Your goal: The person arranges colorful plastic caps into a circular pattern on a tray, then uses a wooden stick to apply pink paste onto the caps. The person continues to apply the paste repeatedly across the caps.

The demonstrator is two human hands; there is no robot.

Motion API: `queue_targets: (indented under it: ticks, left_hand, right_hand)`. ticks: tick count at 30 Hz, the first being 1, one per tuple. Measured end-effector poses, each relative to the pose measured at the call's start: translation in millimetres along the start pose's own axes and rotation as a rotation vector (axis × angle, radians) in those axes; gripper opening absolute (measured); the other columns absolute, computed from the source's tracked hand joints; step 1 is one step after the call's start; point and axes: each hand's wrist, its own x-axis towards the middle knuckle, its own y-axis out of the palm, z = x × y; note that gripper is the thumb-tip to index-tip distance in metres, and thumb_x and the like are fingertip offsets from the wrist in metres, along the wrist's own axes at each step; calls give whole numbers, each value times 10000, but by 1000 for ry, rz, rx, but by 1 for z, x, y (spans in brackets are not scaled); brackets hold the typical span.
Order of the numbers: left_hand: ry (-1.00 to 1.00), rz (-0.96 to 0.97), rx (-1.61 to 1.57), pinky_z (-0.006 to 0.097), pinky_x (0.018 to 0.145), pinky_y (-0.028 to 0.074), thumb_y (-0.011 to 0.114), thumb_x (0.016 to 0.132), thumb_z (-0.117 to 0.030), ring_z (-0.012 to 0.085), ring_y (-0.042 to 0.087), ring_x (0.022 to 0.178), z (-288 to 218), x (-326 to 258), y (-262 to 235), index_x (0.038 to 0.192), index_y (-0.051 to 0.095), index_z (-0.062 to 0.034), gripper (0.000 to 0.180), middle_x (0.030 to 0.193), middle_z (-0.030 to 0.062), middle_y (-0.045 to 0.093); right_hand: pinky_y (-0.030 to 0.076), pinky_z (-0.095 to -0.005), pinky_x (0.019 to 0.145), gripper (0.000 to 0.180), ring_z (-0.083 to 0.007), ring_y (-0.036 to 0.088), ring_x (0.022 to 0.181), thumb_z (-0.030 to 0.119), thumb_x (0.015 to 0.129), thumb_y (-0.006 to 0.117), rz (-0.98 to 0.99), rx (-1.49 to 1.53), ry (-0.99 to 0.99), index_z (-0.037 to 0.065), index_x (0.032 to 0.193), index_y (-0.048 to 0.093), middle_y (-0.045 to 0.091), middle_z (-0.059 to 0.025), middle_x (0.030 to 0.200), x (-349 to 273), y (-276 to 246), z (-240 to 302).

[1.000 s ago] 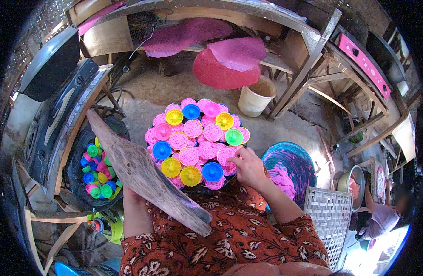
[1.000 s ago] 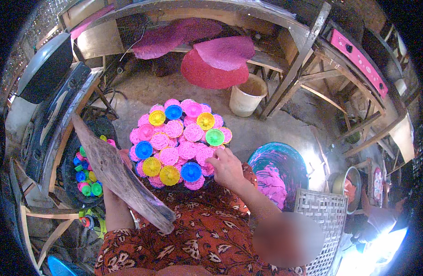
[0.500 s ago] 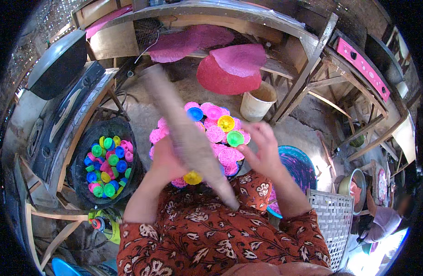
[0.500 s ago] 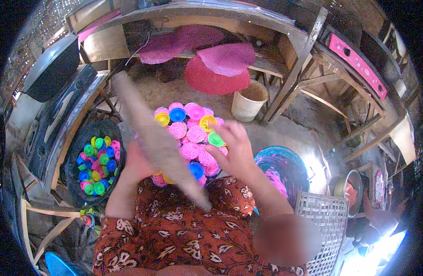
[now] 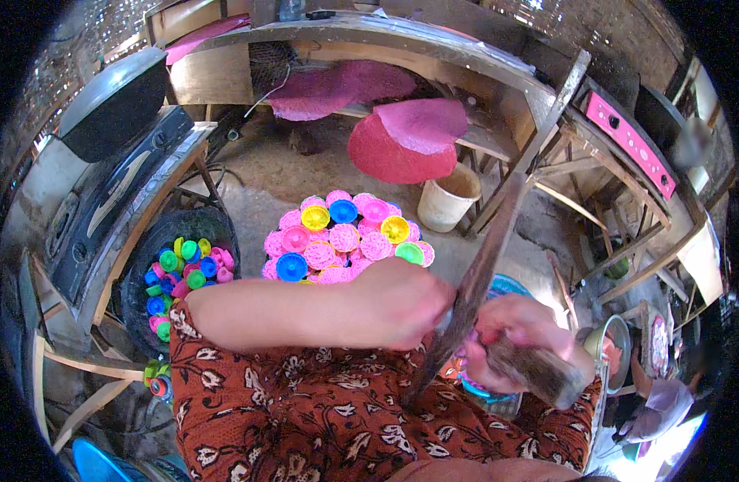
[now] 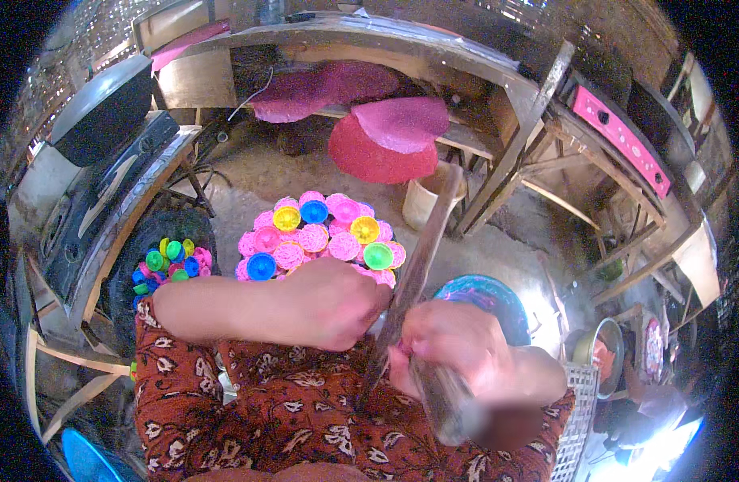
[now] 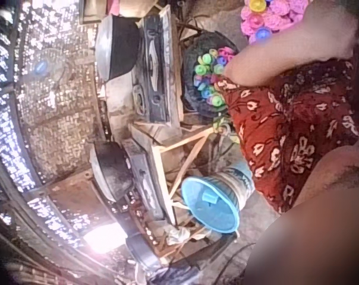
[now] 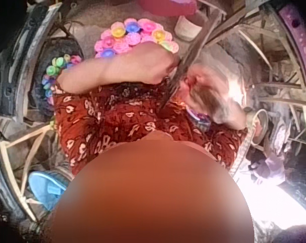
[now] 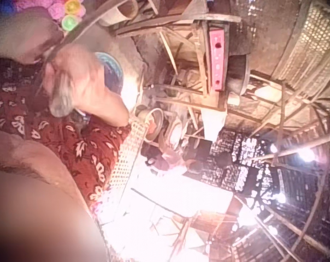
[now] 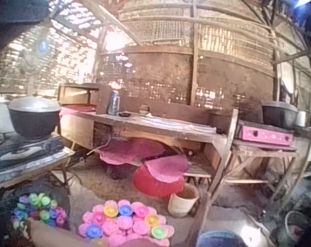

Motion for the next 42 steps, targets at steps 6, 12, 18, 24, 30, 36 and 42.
queue_targets:
  ticks: [6,12,18,24,30,36,42]
  left_hand:
    - [-130,63,101,393,601,497,647,728,-230,280,625,665,10,-34,-22,865,593,-36,243,730,107,629]
    - [-142,-233,-1313,335,734,485,655,780,-284,160,563,836,84,-28,15,1251,445,-36,572,966,77,612]
    - [516,-861,-1436,518,1056,249,644,782,-430,392,328,1264,76,1,27,1252,483,-126,581,1191,116,503]
    - [392,-1047,-1639,588,1025,264,560,848,-400,387,318,1264,110,-94,33,1173,513,-112,437,1339,175,376]
    - [317,-1040,-1596,538,1014,315,502,871,-360,356,340,1246,135,-126,40,1214,443,-65,455,1352,182,363]
    - [265,-1110,-1425,538,1022,283,498,842,-286,353,385,1227,124,-134,22,1168,505,-32,414,1300,224,426]
    - [418,-925,-1550,526,1039,258,498,844,-450,344,452,1163,115,-111,10,1055,504,-67,437,1228,209,481]
  right_hand:
    - [467,-279,564,534,-164,567,660,34,635,682,-111,-116,744,11,1093,407,547,-48,738,-31,-70,4]
    - [415,-310,602,353,-211,471,687,110,806,545,-1220,181,208,89,1107,360,465,-63,742,-27,-67,-28]
    - [392,-434,938,503,-305,510,1072,241,776,682,-606,573,272,73,1155,397,520,-151,1099,-54,2,-69]
    - [481,-384,773,337,-283,626,836,340,825,541,-167,-331,1523,57,978,643,646,-158,920,-293,-18,-157]
    - [400,-395,965,428,-311,418,1203,284,794,570,775,-664,2165,94,1176,553,412,-125,1312,-448,73,-110]
    - [522,-392,777,229,-324,611,963,161,763,591,761,-535,2143,50,952,659,616,-168,1058,-463,-30,-67]
    - [522,-401,763,180,-310,635,904,137,765,569,620,-687,2153,51,874,684,651,-162,954,-450,-64,-46]
